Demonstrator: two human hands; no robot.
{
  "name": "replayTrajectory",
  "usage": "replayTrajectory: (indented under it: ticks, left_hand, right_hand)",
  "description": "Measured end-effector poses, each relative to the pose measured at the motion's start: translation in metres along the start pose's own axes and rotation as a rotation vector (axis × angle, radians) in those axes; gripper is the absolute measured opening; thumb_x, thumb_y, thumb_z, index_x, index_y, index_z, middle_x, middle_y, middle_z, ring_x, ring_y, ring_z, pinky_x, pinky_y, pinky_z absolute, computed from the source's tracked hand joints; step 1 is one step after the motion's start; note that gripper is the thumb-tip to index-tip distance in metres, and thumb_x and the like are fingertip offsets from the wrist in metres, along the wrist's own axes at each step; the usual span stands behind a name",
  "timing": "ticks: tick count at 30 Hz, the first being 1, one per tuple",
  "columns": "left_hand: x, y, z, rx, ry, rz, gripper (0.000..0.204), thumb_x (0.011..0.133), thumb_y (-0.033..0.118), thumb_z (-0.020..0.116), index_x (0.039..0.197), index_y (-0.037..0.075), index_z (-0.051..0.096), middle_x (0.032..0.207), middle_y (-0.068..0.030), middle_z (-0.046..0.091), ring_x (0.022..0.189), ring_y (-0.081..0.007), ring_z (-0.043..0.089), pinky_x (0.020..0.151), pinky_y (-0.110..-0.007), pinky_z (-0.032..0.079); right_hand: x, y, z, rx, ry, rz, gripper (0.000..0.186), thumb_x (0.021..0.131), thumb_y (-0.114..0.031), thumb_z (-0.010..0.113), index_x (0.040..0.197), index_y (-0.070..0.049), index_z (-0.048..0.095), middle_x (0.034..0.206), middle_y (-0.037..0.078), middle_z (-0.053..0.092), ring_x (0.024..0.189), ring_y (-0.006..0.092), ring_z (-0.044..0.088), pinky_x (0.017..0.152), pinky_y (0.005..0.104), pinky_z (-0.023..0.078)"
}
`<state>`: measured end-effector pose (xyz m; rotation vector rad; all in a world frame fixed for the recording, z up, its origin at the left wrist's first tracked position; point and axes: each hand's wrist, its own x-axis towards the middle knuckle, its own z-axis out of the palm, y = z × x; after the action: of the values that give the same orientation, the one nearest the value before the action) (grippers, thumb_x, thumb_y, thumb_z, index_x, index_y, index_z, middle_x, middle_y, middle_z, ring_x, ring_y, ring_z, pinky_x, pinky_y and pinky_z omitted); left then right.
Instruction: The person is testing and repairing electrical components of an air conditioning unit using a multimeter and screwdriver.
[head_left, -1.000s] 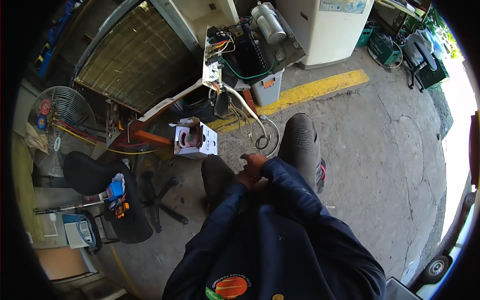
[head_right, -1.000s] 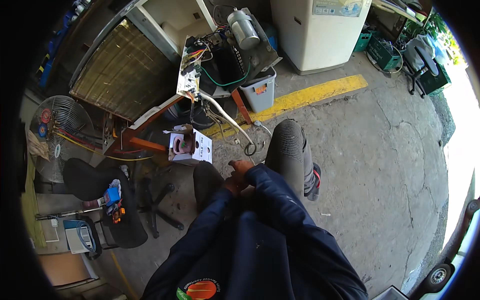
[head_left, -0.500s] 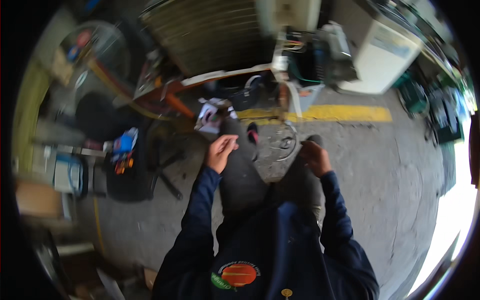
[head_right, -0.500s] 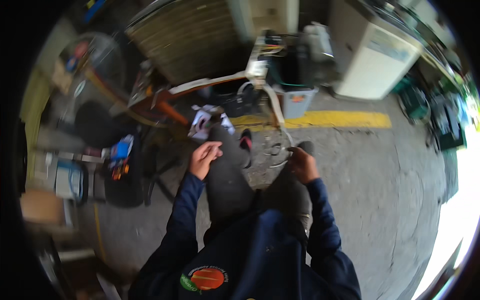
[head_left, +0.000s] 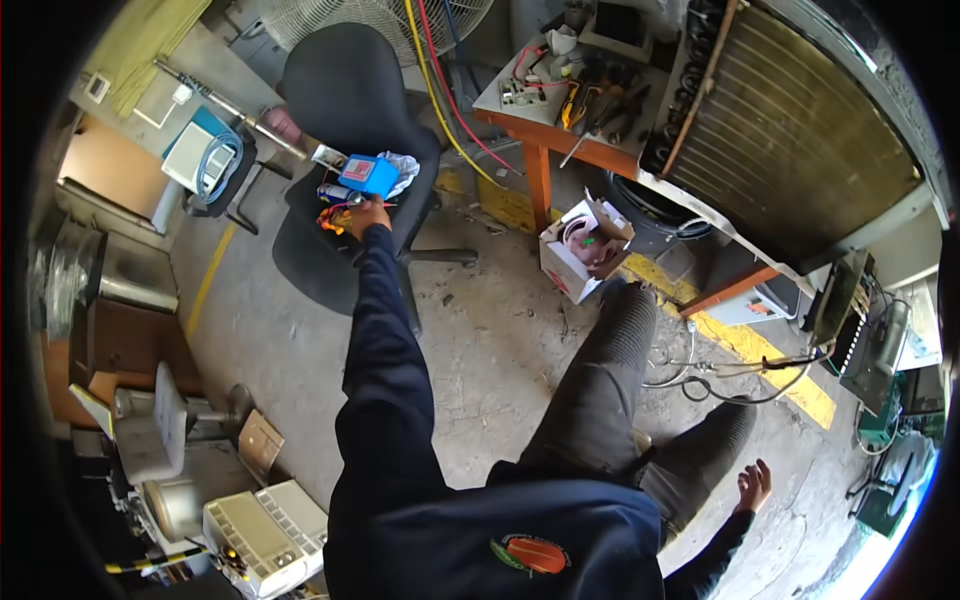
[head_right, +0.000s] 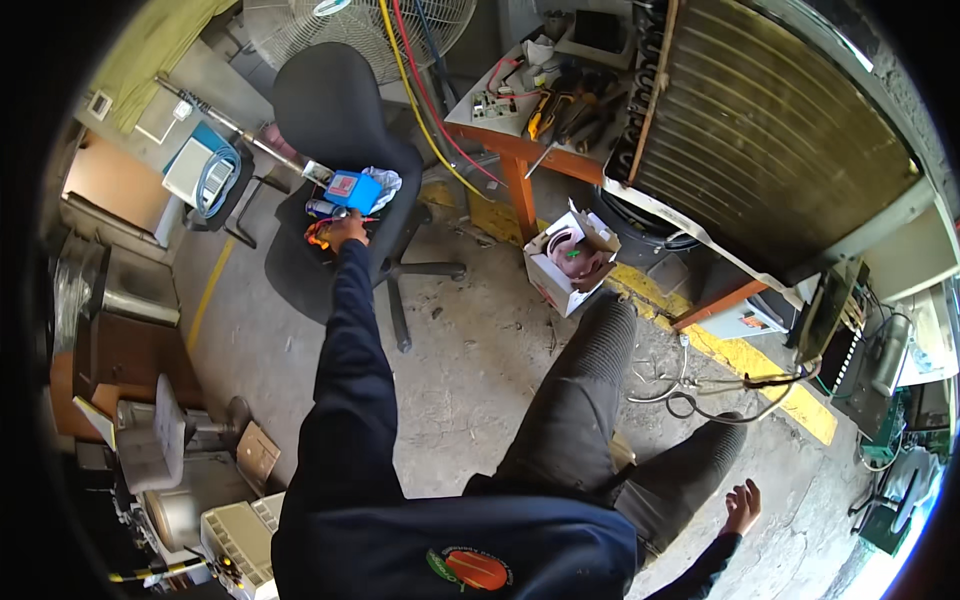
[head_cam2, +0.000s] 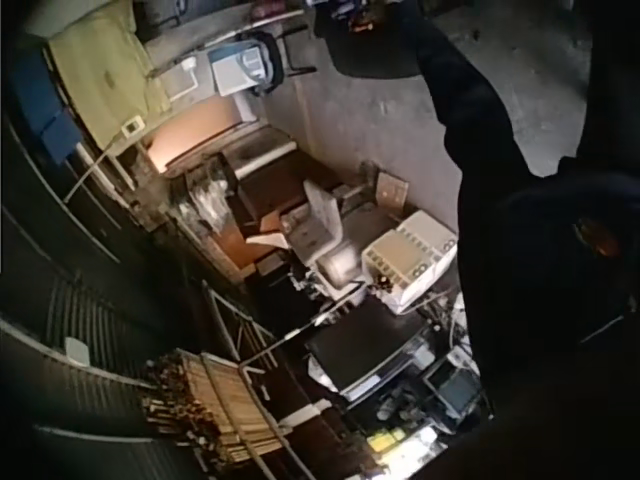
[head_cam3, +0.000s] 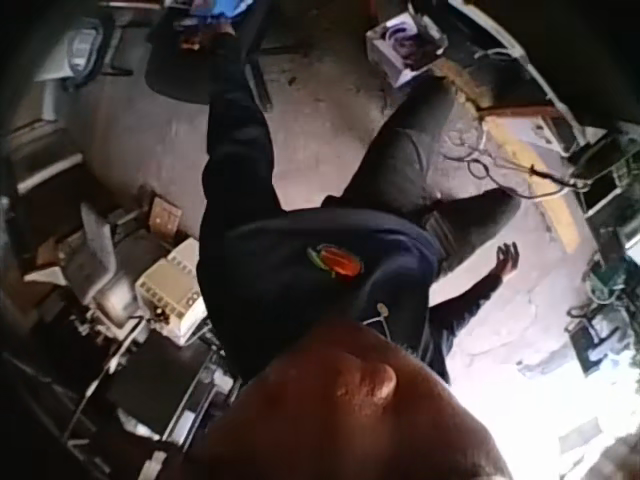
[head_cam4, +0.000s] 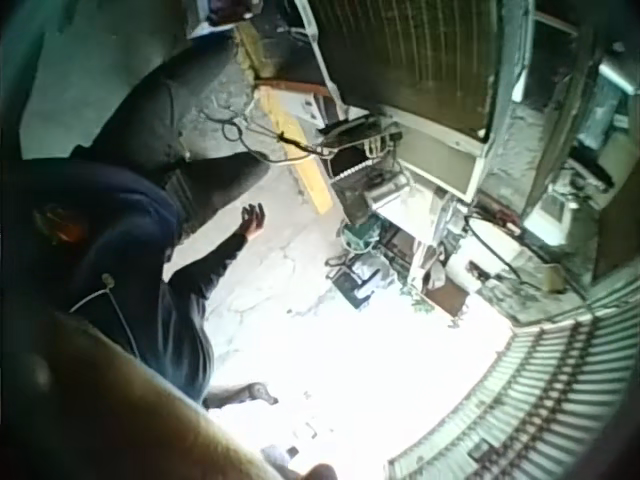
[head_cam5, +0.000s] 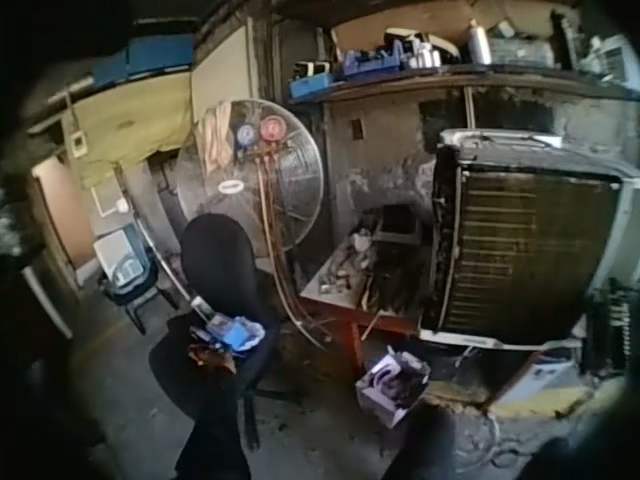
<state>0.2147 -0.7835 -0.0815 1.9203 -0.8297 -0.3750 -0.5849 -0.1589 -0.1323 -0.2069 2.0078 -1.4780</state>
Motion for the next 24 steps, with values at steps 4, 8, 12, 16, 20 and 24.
replayTrajectory:
  ticks: [4,8,12,16,20,24]
  left_hand:
    - [0.081,0.002,0.086,0.499,0.103,-0.115,0.087,0.071,0.079,0.07,0.117,0.005,0.065,0.119,-0.0176,0.072,0.101,-0.0379,0.07,0.087,-0.046,0.054]
    - [0.196,0.0,0.097,0.523,-0.106,0.023,0.111,0.06,0.091,0.068,0.133,0.009,0.054,0.129,-0.0176,0.065,0.11,-0.0376,0.067,0.093,-0.048,0.052]
    - [0.119,-0.009,0.113,0.484,-0.061,0.046,0.102,0.069,0.085,0.066,0.138,0.012,0.052,0.133,-0.019,0.063,0.109,-0.039,0.066,0.093,-0.047,0.051]
    - [0.064,0.035,0.026,0.463,0.154,0.034,0.092,0.077,0.079,0.064,0.143,0.016,0.051,0.137,-0.0203,0.062,0.107,-0.0404,0.065,0.092,-0.046,0.051]
    - [-0.104,0.131,-0.031,0.116,0.04,0.318,0.078,0.085,0.067,0.067,0.141,0.015,0.052,0.135,-0.0219,0.061,0.108,-0.0398,0.064,0.094,-0.044,0.049]
    - [-0.243,0.127,-0.068,-0.126,-0.169,0.572,0.069,0.09,0.049,0.07,0.143,0.01,0.048,0.135,-0.0215,0.055,0.115,-0.0365,0.057,0.098,-0.043,0.046]
  right_hand:
    - [-0.03,0.001,-0.023,-0.098,0.264,0.197,0.031,0.092,-0.014,0.069,0.122,-0.005,0.066,0.088,0.007,0.066,0.063,0.0127,0.056,0.055,0.023,0.044]
    - [-0.007,0.041,-0.003,-0.068,0.126,0.114,0.032,0.089,-0.011,0.067,0.12,-0.004,0.065,0.082,0.008,0.063,0.062,0.0128,0.055,0.054,0.0251,0.045]
    - [-0.055,0.039,-0.025,-0.143,0.133,-0.192,0.036,0.084,-0.013,0.067,0.118,-0.001,0.065,0.078,0.008,0.061,0.061,0.0143,0.054,0.054,0.0277,0.049]
    - [-0.064,-0.037,0.031,-0.301,0.277,-0.282,0.031,0.087,-0.004,0.062,0.117,-0.001,0.068,0.08,0.006,0.065,0.067,0.0142,0.059,0.06,0.0281,0.052]
    - [-0.103,-0.096,0.094,-0.316,0.329,-0.409,0.032,0.086,0.0,0.063,0.117,-0.004,0.069,0.078,0.005,0.065,0.068,0.0132,0.058,0.064,0.0271,0.051]
    - [-0.137,-0.119,0.181,-0.384,-0.069,-0.564,0.045,0.079,0.003,0.071,0.123,-0.006,0.067,0.098,0.009,0.069,0.077,0.0182,0.063,0.072,0.0284,0.053]
